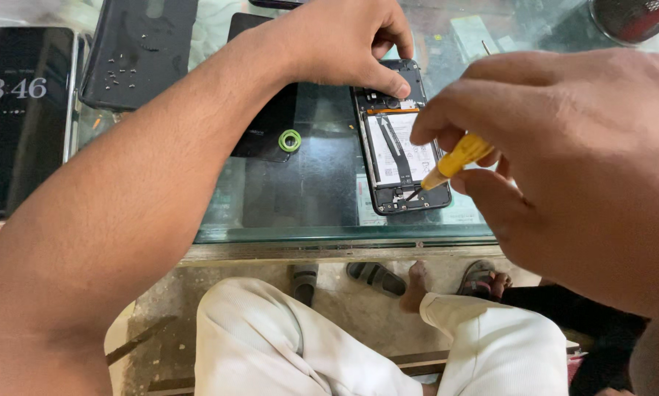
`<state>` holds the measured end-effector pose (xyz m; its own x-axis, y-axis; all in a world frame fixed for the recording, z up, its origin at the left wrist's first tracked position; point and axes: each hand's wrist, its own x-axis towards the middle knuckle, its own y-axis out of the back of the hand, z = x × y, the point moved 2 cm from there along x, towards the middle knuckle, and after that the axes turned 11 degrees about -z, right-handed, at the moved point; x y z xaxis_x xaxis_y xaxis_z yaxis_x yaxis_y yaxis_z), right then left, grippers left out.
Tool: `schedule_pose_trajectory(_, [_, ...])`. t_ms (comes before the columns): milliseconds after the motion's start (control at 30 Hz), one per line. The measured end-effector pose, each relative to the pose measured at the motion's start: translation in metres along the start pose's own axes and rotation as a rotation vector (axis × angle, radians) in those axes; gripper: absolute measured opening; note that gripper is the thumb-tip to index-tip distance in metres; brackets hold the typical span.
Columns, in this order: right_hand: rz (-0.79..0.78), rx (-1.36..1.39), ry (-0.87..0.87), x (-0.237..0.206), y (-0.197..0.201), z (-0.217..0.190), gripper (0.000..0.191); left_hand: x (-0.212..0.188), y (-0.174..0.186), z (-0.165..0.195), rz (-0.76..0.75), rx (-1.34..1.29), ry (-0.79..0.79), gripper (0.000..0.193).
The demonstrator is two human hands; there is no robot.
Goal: The person uses a screwdriver and a plastic pry tool to work on the internal components of a disassembled smartphone. They repeatedly loosen and tighten screws near the bottom of the device and adjust small parts around the battery area.
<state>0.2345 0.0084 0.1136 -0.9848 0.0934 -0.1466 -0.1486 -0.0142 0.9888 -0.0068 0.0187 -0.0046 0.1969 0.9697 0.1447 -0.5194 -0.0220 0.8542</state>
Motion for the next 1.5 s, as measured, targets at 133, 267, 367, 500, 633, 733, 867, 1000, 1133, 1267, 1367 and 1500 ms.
schedule_pose_trajectory(133, [-0.002, -0.037, -0.07, 0.0, -0.001, 0.001, 0.04, 0.0, 0.001, 0.001, -0.029, 0.003, 0.026, 0.052])
schedule_pose_trajectory(267, [0.059, -0.044, -0.144, -0.002, -0.004, -0.002, 0.049, -0.003, 0.003, 0.004, -0.02, -0.031, -0.009, 0.049])
schedule_pose_trajectory(367, [0.053, 0.029, -0.187, -0.003, -0.002, -0.002, 0.039, -0.002, 0.003, 0.005, -0.05, 0.002, 0.049, 0.047])
schedule_pose_trajectory(500, [0.16, -0.04, 0.057, -0.005, 0.005, -0.011, 0.039, -0.002, 0.004, 0.005, -0.024, -0.025, 0.007, 0.047])
schedule_pose_trajectory(633, [0.044, -0.213, -0.115, 0.001, 0.003, -0.015, 0.05, -0.001, 0.004, 0.006, -0.017, -0.034, -0.015, 0.047])
schedule_pose_trajectory(733, [-0.295, -0.348, -0.497, 0.004, -0.002, -0.007, 0.047, -0.002, 0.003, 0.006, -0.021, -0.035, 0.004, 0.047])
schedule_pose_trajectory(867, [-0.157, -0.162, -0.411, 0.004, 0.003, -0.004, 0.041, -0.003, 0.004, 0.007, -0.027, -0.039, -0.011, 0.045])
schedule_pose_trajectory(1000, [0.085, -0.106, -0.137, 0.002, 0.007, -0.009, 0.044, -0.003, 0.005, 0.006, -0.049, -0.049, 0.015, 0.045])
schedule_pose_trajectory(1133, [0.107, -0.168, -0.042, 0.001, 0.007, -0.014, 0.044, -0.002, 0.005, 0.007, -0.027, -0.041, -0.023, 0.045])
schedule_pose_trajectory(1267, [-0.227, -0.255, -0.418, 0.006, 0.003, -0.005, 0.036, -0.002, 0.004, 0.007, -0.023, -0.045, 0.001, 0.044])
schedule_pose_trajectory(1367, [-0.024, -0.089, -0.297, 0.004, 0.007, -0.008, 0.032, -0.003, 0.004, 0.007, -0.032, -0.036, 0.004, 0.042])
schedule_pose_trajectory(1500, [0.184, 0.121, 0.044, -0.006, 0.007, -0.011, 0.035, -0.003, 0.006, 0.007, -0.037, -0.051, -0.026, 0.043])
